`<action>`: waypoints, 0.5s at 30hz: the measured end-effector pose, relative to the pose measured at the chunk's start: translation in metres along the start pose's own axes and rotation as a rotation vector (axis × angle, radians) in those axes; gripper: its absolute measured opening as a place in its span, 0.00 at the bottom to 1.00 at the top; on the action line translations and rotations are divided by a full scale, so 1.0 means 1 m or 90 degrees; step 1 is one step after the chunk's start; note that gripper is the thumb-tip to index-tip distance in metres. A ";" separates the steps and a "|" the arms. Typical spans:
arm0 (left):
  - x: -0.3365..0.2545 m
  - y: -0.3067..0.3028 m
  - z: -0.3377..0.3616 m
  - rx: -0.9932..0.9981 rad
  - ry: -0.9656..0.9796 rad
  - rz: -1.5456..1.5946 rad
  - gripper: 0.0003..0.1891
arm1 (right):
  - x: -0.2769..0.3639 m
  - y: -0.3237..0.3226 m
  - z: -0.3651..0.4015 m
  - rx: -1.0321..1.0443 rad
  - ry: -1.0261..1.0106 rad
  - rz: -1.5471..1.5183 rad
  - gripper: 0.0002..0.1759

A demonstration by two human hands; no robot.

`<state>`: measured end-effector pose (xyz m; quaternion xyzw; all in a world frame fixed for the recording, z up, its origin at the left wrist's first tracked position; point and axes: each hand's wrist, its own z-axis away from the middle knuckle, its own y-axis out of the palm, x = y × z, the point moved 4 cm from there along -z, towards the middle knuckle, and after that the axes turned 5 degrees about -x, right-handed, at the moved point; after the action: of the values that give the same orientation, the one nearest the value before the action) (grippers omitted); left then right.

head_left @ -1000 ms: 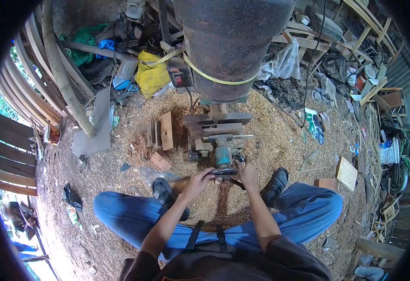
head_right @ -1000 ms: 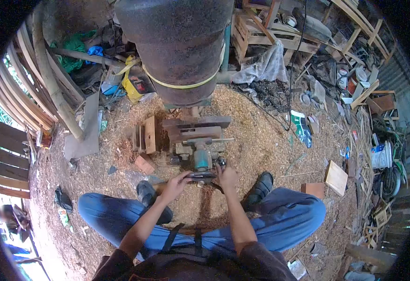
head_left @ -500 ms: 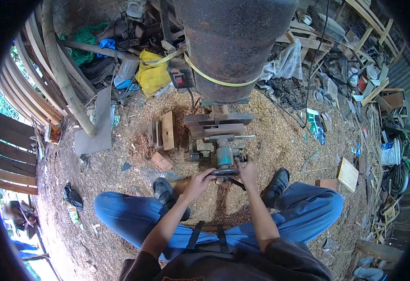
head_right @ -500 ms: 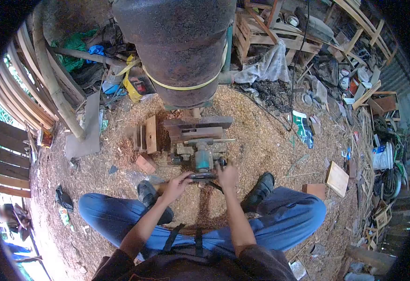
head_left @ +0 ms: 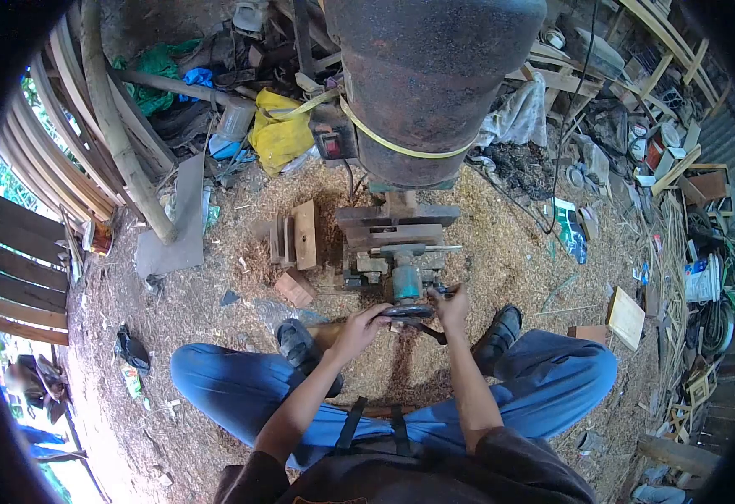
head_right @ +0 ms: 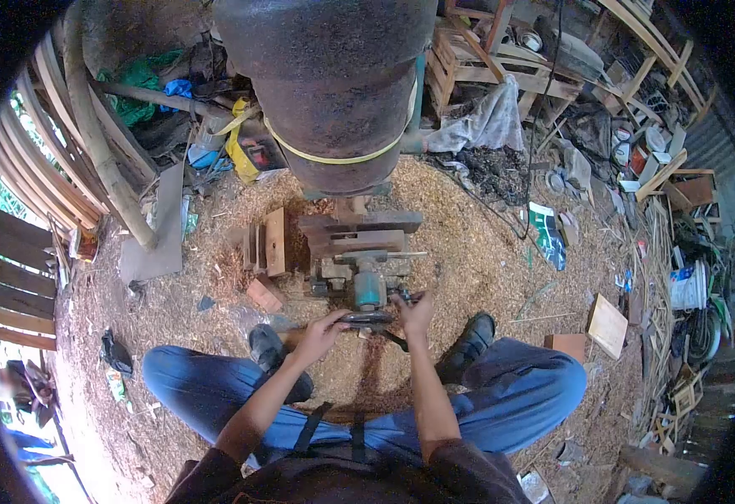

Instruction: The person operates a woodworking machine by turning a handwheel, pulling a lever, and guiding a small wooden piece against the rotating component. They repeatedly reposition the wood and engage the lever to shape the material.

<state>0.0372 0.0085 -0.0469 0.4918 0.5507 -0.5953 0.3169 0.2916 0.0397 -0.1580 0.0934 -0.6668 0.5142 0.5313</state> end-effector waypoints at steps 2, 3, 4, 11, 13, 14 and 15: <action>-0.003 -0.001 0.000 -0.017 0.023 -0.011 0.16 | 0.034 -0.013 0.016 -0.040 -0.206 0.111 0.21; -0.004 -0.002 -0.001 -0.017 0.026 -0.014 0.16 | 0.041 -0.010 0.021 -0.030 -0.229 0.068 0.20; -0.003 -0.003 0.000 -0.010 0.006 -0.006 0.16 | 0.047 -0.009 0.025 -0.018 -0.252 0.026 0.19; 0.008 0.001 0.002 -0.020 0.027 -0.022 0.16 | 0.033 -0.034 0.001 -0.087 -0.052 -0.101 0.15; 0.004 0.000 0.001 -0.003 -0.007 -0.003 0.17 | 0.019 -0.020 -0.005 0.035 0.027 -0.106 0.16; 0.003 -0.001 0.001 0.014 -0.045 0.016 0.17 | 0.013 -0.016 -0.002 0.035 0.026 -0.107 0.16; 0.005 0.000 0.002 0.013 -0.045 0.016 0.17 | 0.026 -0.021 0.007 0.011 -0.074 -0.053 0.16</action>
<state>0.0350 0.0078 -0.0511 0.4802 0.5267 -0.6143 0.3384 0.2904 0.0357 -0.1240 0.1551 -0.6877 0.4913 0.5115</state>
